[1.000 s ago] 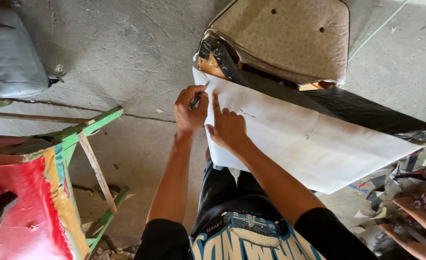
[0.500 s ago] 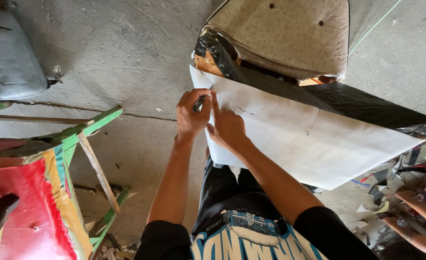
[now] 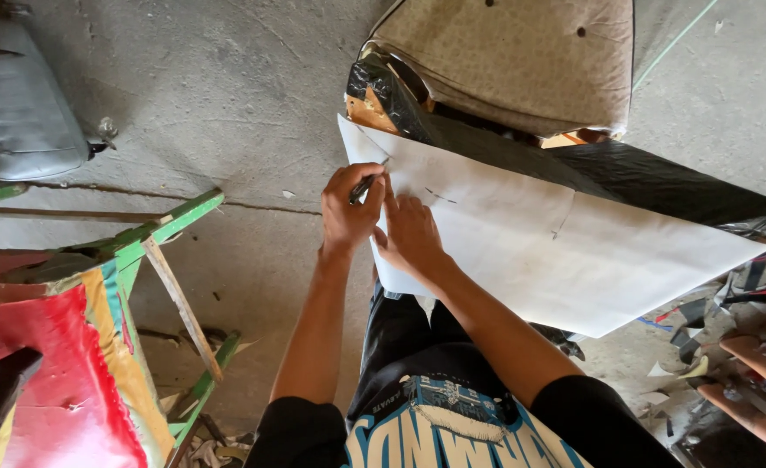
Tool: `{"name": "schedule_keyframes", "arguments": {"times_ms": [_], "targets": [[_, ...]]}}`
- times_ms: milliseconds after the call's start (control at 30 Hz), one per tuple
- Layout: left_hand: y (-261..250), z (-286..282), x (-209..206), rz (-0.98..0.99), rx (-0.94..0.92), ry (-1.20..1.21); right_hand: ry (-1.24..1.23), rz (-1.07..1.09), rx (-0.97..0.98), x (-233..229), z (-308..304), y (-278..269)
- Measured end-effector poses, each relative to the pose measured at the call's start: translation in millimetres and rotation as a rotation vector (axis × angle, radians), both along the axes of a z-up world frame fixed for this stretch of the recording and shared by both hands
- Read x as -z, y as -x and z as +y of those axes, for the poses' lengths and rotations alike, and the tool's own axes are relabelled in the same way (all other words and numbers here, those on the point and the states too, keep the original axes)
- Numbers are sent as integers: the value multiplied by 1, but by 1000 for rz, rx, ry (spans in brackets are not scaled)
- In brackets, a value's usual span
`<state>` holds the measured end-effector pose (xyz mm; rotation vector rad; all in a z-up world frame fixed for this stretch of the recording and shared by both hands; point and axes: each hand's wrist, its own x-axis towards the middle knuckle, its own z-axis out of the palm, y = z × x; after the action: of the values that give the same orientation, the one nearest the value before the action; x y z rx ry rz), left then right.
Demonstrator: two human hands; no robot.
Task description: Measuring and cutting fabric pieces, then fitting and marking them on a chair frame for reupholstery.
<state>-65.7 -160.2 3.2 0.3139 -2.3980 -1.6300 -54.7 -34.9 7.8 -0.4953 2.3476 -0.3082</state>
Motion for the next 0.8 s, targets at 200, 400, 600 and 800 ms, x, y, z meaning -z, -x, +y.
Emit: {"name": "schedule_keyframes", "arguments": {"times_ms": [200,400,600,800], "targets": [[-8,1,15,10,72,-11,18,-19,-23,12,5,-3],[-9,4,10,-5,100,-25,72,27,8,17,5,-7],[-16,5,27,-19,117,-13,110,78,31,23,4,-9],[-18,7,37,-18,86,20,74,48,-12,16,3,-4]]}}
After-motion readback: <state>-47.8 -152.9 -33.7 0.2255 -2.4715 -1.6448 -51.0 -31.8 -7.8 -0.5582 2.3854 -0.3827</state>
